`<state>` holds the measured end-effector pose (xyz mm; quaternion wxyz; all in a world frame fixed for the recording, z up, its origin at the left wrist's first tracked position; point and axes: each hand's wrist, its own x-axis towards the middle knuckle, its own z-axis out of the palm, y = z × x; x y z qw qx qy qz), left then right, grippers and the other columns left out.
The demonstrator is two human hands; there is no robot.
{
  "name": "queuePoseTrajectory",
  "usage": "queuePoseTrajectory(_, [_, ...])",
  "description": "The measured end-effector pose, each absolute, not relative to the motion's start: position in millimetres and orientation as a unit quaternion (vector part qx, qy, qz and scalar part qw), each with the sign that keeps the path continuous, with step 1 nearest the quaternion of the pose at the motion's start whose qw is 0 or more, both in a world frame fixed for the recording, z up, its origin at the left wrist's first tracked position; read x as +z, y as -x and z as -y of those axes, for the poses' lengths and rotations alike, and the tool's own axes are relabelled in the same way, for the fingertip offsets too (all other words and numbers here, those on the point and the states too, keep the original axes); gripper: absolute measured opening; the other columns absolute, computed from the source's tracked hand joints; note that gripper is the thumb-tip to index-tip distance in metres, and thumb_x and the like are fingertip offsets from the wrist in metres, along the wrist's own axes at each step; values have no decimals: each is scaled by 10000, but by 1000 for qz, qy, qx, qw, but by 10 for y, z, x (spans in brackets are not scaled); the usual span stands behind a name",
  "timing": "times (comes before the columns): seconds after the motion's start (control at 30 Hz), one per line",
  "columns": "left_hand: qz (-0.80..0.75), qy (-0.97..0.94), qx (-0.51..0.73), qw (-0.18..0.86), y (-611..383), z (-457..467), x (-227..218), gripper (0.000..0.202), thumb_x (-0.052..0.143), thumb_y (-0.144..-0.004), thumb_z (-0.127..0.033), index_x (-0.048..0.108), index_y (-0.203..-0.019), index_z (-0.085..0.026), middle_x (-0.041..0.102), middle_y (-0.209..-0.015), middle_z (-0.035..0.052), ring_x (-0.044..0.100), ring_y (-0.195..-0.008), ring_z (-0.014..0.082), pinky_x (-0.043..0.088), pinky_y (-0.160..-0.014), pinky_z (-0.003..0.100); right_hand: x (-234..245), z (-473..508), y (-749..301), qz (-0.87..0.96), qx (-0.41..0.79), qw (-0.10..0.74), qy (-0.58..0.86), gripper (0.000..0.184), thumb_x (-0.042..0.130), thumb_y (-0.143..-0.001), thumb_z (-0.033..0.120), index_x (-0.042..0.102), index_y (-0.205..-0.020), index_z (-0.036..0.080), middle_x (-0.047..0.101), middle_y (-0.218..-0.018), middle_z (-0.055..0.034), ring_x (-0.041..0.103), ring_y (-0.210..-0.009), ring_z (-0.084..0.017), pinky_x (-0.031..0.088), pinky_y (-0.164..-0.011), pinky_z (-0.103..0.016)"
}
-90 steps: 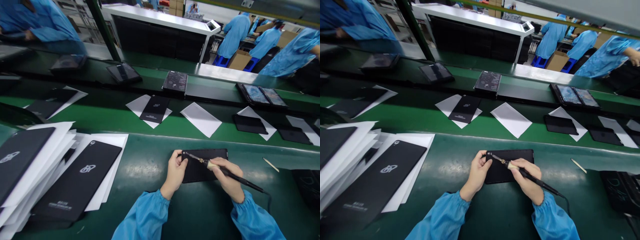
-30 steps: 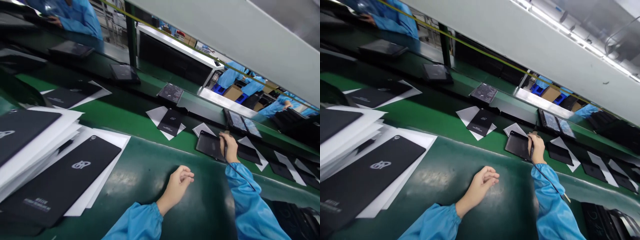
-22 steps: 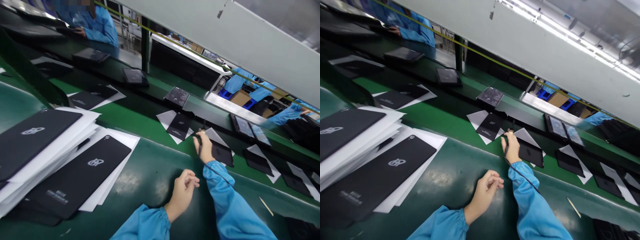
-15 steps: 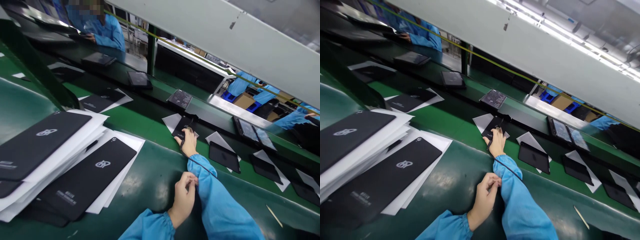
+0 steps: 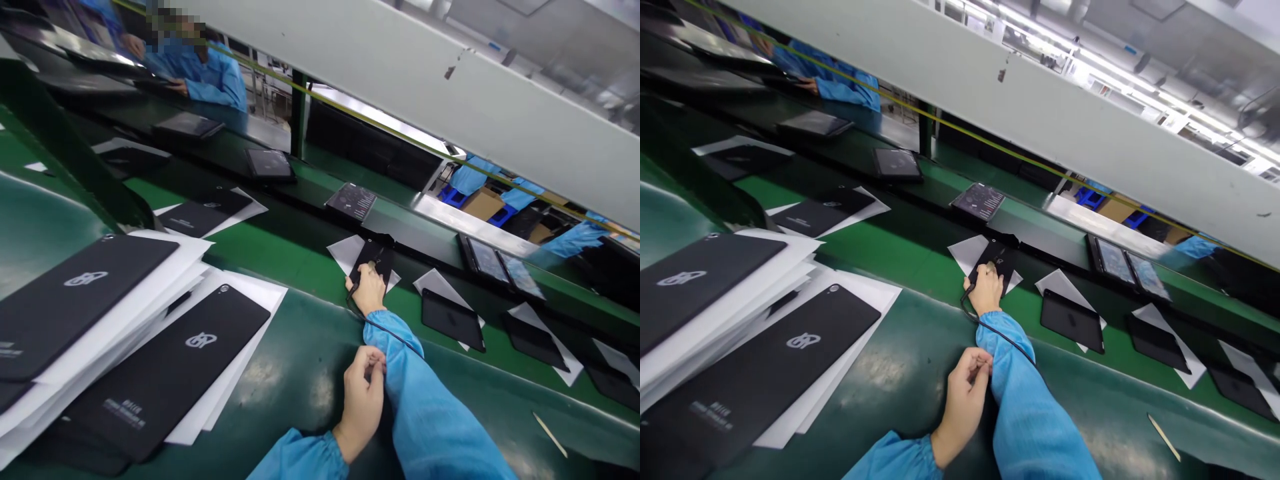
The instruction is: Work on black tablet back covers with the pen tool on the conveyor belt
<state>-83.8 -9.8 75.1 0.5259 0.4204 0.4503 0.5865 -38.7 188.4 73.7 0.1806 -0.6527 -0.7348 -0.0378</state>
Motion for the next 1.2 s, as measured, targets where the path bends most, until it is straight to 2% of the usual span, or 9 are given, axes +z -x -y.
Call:
queuePoseTrajectory(0.27, [-439, -414, 584, 543, 820, 95, 784, 144, 470, -928, -176, 599, -868, -198, 645, -699, 13, 665, -666, 173, 499, -674, 280, 779, -1711, 143, 754, -68, 205, 621, 123, 571, -935, 289, 594, -1013, 197, 658, -948, -79, 628, -807, -205, 419, -681, -262])
queuePoseTrajectory(0.47, [-437, -403, 580, 556, 810, 92, 775, 96, 529, -894, -182, 618, -863, -200, 674, -739, 14, 676, -672, 168, 505, -670, 270, 1015, -1583, -470, 688, -105, 338, 633, 210, 481, -958, 335, 618, -996, 181, 687, -868, -70, 643, -762, -205, 439, -692, -277])
queuePoseTrajectory(0.63, [-440, -379, 582, 569, 804, 49, 736, 25, 603, -851, -201, 622, -866, -201, 702, -815, 24, 686, -707, 169, 526, -712, 278, 1329, -1443, -1175, 580, -132, 472, 651, 216, 483, -922, 357, 597, -934, 174, 622, -745, -25, 602, -681, -190, 464, -701, -299])
queuePoseTrajectory(0.73, [-442, -365, 600, 558, 829, -5, 699, 88, 646, -847, -232, 633, -927, -199, 707, -900, 51, 696, -836, 188, 538, -811, 303, 1469, -1161, -1528, 539, -128, 535, 638, 202, 551, -897, 381, 584, -902, 182, 584, -749, 1, 571, -655, -159, 464, -664, -273])
queuePoseTrajectory(0.83, [-463, -345, 627, 522, 872, -58, 673, 251, 692, -832, -260, 631, -1068, -201, 686, -1115, 96, 660, -1074, 219, 491, -997, 360, 1469, -772, -1757, 510, -101, 577, 629, 230, 625, -874, 404, 561, -841, 185, 567, -724, 18, 548, -595, -133, 440, -579, -243])
queuePoseTrajectory(0.9, [-467, -326, 635, 522, 893, -80, 669, 345, 704, -835, -295, 610, -1154, -205, 656, -1225, 113, 627, -1164, 232, 458, -1055, 386, 1389, -501, -1822, 506, -66, 587, 629, 251, 663, -859, 412, 554, -827, 187, 612, -718, 8, 597, -591, -144, 464, -570, -249])
queuePoseTrajectory(1.03, [-411, -316, 570, 638, 889, -66, 677, 365, 671, -864, -417, 645, -1138, -177, 713, -1146, 117, 677, -1057, 252, 526, -927, 374, 1161, -51, -1786, 530, 13, 567, 630, 241, 674, -875, 408, 572, -842, 193, 731, -797, -51, 732, -753, -221, 562, -724, -333])
queuePoseTrajectory(1.13, [-393, -323, 519, 686, 866, -20, 698, 334, 673, -853, -455, 698, -1002, -157, 752, -990, 90, 691, -945, 236, 540, -818, 322, 1059, 138, -1741, 545, 29, 556, 627, 201, 637, -920, 381, 587, -862, 195, 757, -827, -56, 748, -808, -225, 572, -805, -366])
queuePoseTrajectory(1.2, [-391, -325, 505, 698, 858, 5, 728, 315, 692, -838, -442, 695, -992, -167, 751, -899, 56, 689, -840, 197, 531, -751, 280, 1058, 201, -1753, 553, 18, 537, 636, 172, 623, -936, 360, 631, -899, 193, 768, -871, -58, 748, -843, -222, 570, -836, -367])
